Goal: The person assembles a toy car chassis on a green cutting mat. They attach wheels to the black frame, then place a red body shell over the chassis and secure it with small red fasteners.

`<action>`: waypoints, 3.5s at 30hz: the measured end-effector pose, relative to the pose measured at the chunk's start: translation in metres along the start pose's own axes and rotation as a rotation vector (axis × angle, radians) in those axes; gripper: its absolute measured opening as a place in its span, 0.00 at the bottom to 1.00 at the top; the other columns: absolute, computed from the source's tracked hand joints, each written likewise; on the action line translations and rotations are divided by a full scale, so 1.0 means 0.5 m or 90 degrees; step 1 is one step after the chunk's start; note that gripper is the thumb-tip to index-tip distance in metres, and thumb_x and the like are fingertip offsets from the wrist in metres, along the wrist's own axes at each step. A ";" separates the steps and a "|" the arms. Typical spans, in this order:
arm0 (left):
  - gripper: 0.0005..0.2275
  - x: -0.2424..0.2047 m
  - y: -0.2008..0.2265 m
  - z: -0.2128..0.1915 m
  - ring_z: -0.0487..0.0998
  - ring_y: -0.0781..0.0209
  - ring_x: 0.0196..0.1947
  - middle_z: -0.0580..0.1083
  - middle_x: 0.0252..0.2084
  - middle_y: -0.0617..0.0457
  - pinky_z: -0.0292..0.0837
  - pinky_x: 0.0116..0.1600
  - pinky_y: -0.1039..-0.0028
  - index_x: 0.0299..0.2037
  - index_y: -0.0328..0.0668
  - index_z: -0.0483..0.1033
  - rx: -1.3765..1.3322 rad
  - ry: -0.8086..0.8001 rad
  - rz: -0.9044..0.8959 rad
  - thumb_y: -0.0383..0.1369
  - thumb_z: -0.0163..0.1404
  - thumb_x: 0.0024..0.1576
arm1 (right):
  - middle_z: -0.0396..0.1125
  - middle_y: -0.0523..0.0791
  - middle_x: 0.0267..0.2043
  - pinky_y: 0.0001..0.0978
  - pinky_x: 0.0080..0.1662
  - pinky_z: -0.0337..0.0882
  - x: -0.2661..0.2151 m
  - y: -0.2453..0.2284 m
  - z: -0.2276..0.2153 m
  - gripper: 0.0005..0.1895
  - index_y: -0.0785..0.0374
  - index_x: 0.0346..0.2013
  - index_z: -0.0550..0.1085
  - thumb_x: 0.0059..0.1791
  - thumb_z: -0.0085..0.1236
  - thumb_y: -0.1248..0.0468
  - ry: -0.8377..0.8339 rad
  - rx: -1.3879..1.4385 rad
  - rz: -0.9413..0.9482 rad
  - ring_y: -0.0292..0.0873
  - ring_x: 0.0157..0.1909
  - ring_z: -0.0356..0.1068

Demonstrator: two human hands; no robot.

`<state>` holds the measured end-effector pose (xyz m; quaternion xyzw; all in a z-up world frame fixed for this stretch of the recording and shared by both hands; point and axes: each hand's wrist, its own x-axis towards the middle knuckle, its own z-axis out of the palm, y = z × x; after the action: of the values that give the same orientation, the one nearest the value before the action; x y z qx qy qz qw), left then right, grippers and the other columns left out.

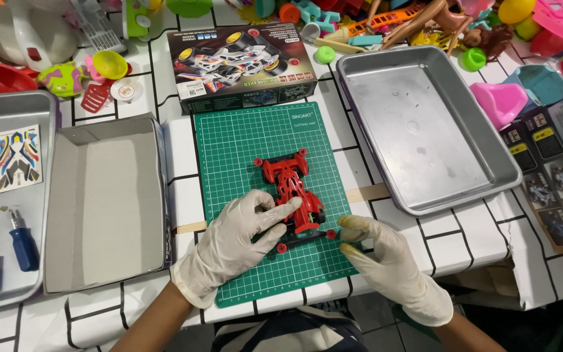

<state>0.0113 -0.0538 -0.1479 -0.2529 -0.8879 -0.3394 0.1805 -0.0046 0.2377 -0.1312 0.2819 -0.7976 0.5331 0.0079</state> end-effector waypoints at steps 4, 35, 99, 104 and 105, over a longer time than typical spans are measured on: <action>0.21 -0.006 -0.008 0.008 0.65 0.64 0.26 0.67 0.44 0.53 0.68 0.32 0.73 0.69 0.62 0.67 -0.003 0.003 -0.003 0.33 0.51 0.65 | 0.74 0.48 0.58 0.31 0.53 0.81 -0.002 0.005 -0.002 0.29 0.64 0.61 0.68 0.46 0.65 0.70 -0.037 -0.055 -0.043 0.42 0.50 0.81; 0.28 0.191 0.169 -0.084 0.81 0.48 0.38 0.78 0.28 0.51 0.76 0.43 0.66 0.28 0.48 0.81 0.124 -0.299 -0.574 0.66 0.49 0.52 | 0.75 0.42 0.30 0.26 0.44 0.72 0.304 0.200 -0.311 0.09 0.49 0.40 0.81 0.47 0.62 0.64 0.269 -0.237 0.243 0.38 0.35 0.75; 0.28 0.208 0.090 -0.169 0.73 0.47 0.55 0.78 0.53 0.56 0.73 0.61 0.56 0.53 0.71 0.83 0.001 -0.521 -0.427 0.37 0.58 0.37 | 0.79 0.50 0.34 0.32 0.43 0.79 0.169 0.029 0.004 0.07 0.66 0.32 0.85 0.42 0.68 0.77 -0.066 0.065 0.064 0.41 0.39 0.79; 0.28 0.209 0.091 -0.173 0.73 0.47 0.56 0.78 0.54 0.57 0.73 0.61 0.55 0.54 0.70 0.83 0.004 -0.522 -0.426 0.37 0.58 0.37 | 0.79 0.50 0.34 0.32 0.42 0.79 0.170 0.025 0.000 0.07 0.65 0.32 0.85 0.42 0.68 0.77 -0.075 0.047 0.051 0.41 0.39 0.79; 0.28 0.208 0.090 -0.172 0.73 0.47 0.56 0.77 0.54 0.57 0.73 0.61 0.55 0.54 0.70 0.83 0.005 -0.523 -0.425 0.38 0.58 0.37 | 0.79 0.50 0.33 0.33 0.41 0.79 0.171 0.020 0.000 0.07 0.65 0.32 0.85 0.42 0.68 0.77 -0.076 0.041 0.050 0.42 0.38 0.79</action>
<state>-0.0344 -0.0506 -0.0131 -0.0678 -0.9188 -0.2484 -0.2991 -0.0811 0.2025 -0.1126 0.2821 -0.7897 0.5403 -0.0698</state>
